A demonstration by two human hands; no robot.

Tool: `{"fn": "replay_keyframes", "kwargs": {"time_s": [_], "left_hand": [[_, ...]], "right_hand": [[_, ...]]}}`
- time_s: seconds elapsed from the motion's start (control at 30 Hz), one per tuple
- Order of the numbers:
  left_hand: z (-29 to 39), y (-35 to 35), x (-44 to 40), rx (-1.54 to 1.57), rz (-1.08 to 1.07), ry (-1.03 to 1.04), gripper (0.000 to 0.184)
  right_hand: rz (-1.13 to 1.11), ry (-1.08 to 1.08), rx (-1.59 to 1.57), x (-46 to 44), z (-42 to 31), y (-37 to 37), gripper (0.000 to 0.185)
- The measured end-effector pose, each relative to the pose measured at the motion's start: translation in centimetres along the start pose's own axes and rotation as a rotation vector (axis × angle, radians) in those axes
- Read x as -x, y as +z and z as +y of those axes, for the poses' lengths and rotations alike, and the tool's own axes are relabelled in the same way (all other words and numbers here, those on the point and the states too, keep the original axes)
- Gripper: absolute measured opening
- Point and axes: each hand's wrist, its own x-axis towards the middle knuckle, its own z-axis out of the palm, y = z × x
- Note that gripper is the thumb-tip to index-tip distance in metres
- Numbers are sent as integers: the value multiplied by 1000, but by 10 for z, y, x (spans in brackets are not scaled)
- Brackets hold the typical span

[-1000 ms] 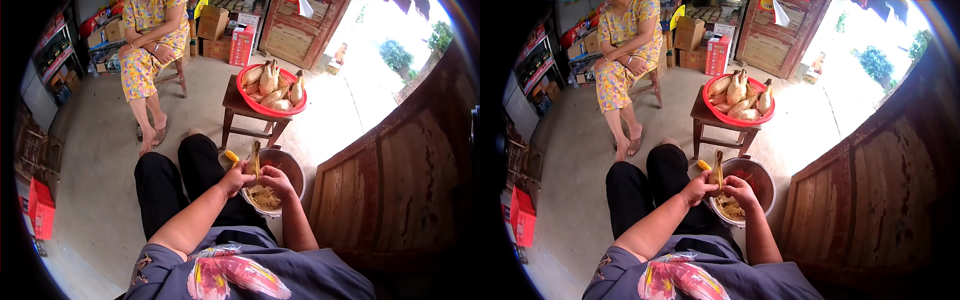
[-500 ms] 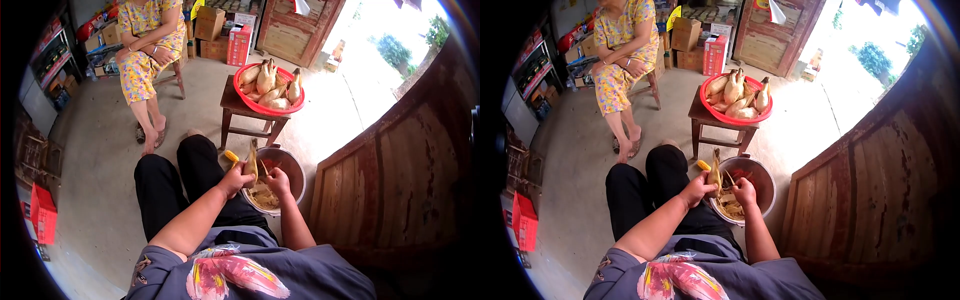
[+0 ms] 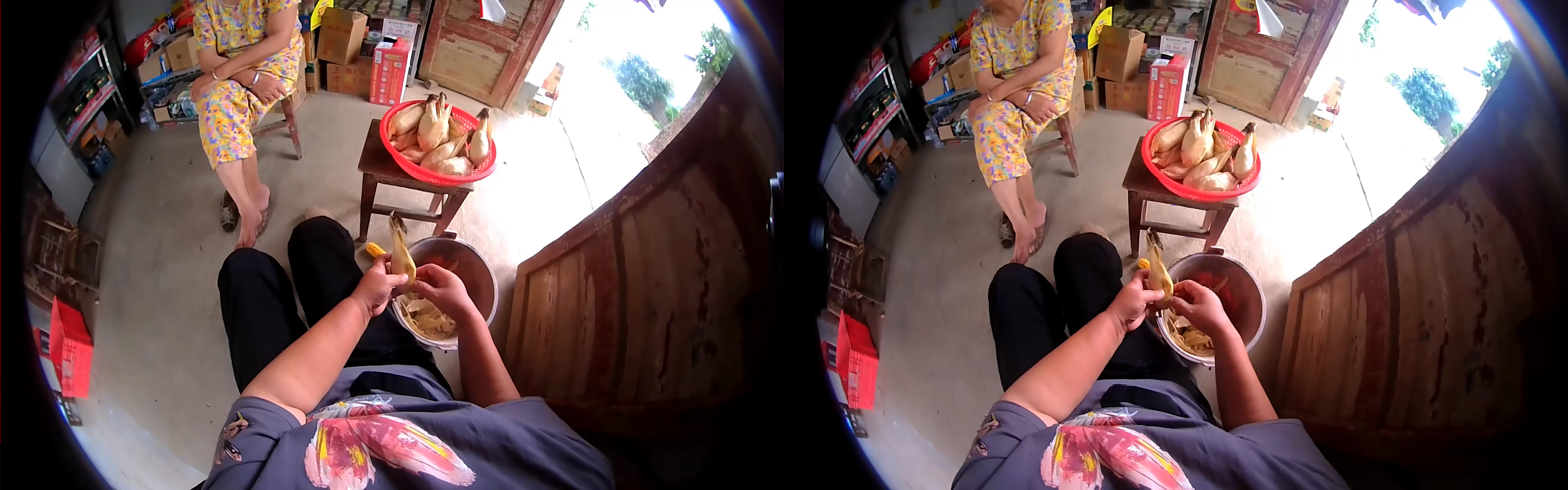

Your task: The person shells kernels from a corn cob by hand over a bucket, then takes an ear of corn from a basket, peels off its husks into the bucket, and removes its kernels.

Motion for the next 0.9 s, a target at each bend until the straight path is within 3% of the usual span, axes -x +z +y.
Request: {"fn": "replay_keyframes", "kwargs": {"time_s": [0.1, 0.27, 0.33, 0.43, 0.9], "left_hand": [[-1, 0, 3, -24, 14, 34, 61], [-1, 2, 3, -31, -16, 9, 60], [-3, 4, 1, -128, -15, 45, 55], [-7, 3, -2, -252, -19, 98, 53], [-9, 3, 0, -253, -44, 147, 56]], "right_hand": [[43, -34, 181, -2, 7, -1, 17], [41, 33, -96, 1, 19, -2, 23], [-11, 63, -353, 2, 12, -1, 23], [-6, 7, -125, -2, 17, -2, 23], [-100, 86, -268, 7, 11, -9, 10]]}}
